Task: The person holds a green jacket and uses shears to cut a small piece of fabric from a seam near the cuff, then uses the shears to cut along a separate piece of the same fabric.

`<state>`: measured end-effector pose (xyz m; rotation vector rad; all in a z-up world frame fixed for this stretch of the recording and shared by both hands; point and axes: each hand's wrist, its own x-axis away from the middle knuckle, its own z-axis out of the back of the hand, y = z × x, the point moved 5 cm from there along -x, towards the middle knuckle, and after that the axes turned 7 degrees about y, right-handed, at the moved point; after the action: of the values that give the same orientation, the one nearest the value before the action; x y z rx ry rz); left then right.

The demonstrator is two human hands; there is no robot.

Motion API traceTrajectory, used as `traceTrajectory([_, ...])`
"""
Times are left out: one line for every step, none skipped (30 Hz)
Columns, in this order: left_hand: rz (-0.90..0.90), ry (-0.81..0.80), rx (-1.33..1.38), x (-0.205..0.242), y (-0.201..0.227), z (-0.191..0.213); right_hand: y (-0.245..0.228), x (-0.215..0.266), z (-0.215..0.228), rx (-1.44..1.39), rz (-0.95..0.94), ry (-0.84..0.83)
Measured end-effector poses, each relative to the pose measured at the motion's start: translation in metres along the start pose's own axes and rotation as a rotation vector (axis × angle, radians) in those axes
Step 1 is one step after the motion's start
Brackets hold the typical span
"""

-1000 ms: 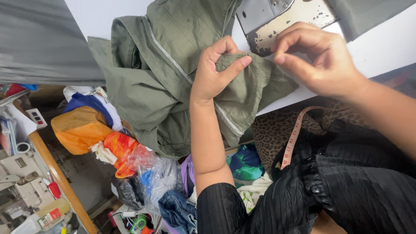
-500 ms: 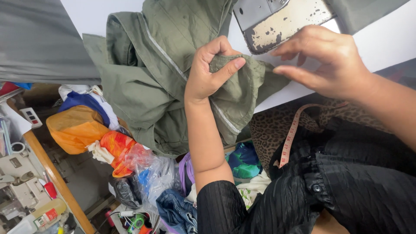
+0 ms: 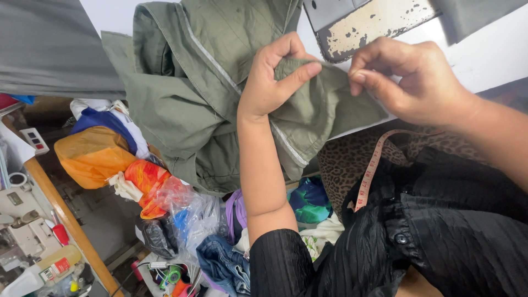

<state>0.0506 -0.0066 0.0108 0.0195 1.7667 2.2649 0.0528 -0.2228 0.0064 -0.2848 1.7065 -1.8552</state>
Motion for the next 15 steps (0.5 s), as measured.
traceTrajectory([-0.009, -0.009, -0.014, 0.002, -0.001, 0.0, 0.014, 0.007, -0.001, 0.037, -0.185, -0.017])
traceTrajectory([-0.013, -0.008, -0.014, 0.0, -0.007, 0.001, 0.007, 0.015, 0.003, 0.04, -0.182, -0.017])
traceTrajectory([-0.044, 0.004, -0.004, 0.0, -0.01, 0.002, 0.01, 0.027, 0.003, 0.093, -0.382, -0.06])
traceTrajectory([-0.074, 0.017, 0.005, 0.0, -0.014, 0.004, 0.012, 0.04, 0.004, 0.146, -0.582, -0.104])
traceTrajectory([-0.075, 0.017, 0.002, 0.001, -0.013, 0.014, 0.021, 0.064, 0.01, 0.146, -0.578, -0.104])
traceTrajectory([-0.12, 0.16, 0.024, 0.003, -0.01, 0.031, 0.036, 0.094, 0.01, 0.242, -0.702, -0.285])
traceTrajectory([-0.17, 0.304, 0.045, 0.003, -0.006, 0.049, 0.051, 0.123, 0.013, 0.343, -0.821, -0.458])
traceTrajectory([-0.18, 0.304, 0.04, 0.0, -0.007, 0.05, 0.056, 0.127, 0.024, 0.346, -0.811, -0.454])
traceTrajectory([-0.154, 0.193, 0.031, -0.001, -0.01, 0.043, 0.054, 0.131, 0.033, 0.252, -0.726, -0.39])
traceTrajectory([-0.128, 0.081, 0.022, 0.0, -0.013, 0.035, 0.053, 0.137, 0.044, 0.155, -0.643, -0.32])
traceTrajectory([-0.125, 0.073, 0.018, 0.003, -0.014, 0.029, 0.041, 0.124, 0.039, 0.147, -0.642, -0.315])
traceTrajectory([-0.15, 0.032, 0.028, 0.006, -0.011, 0.02, 0.021, 0.105, 0.041, 0.22, -0.46, -0.164])
traceTrajectory([-0.207, -0.011, 0.033, -0.004, -0.005, 0.015, -0.002, 0.079, 0.051, 0.31, -0.254, 0.003])
traceTrajectory([-0.237, -0.022, 0.023, -0.009, 0.011, 0.011, 0.0, 0.06, 0.046, 0.322, -0.232, 0.025])
traceTrajectory([-0.108, -0.022, 0.088, -0.005, 0.018, 0.003, 0.001, 0.047, 0.037, 0.248, -0.174, 0.023])
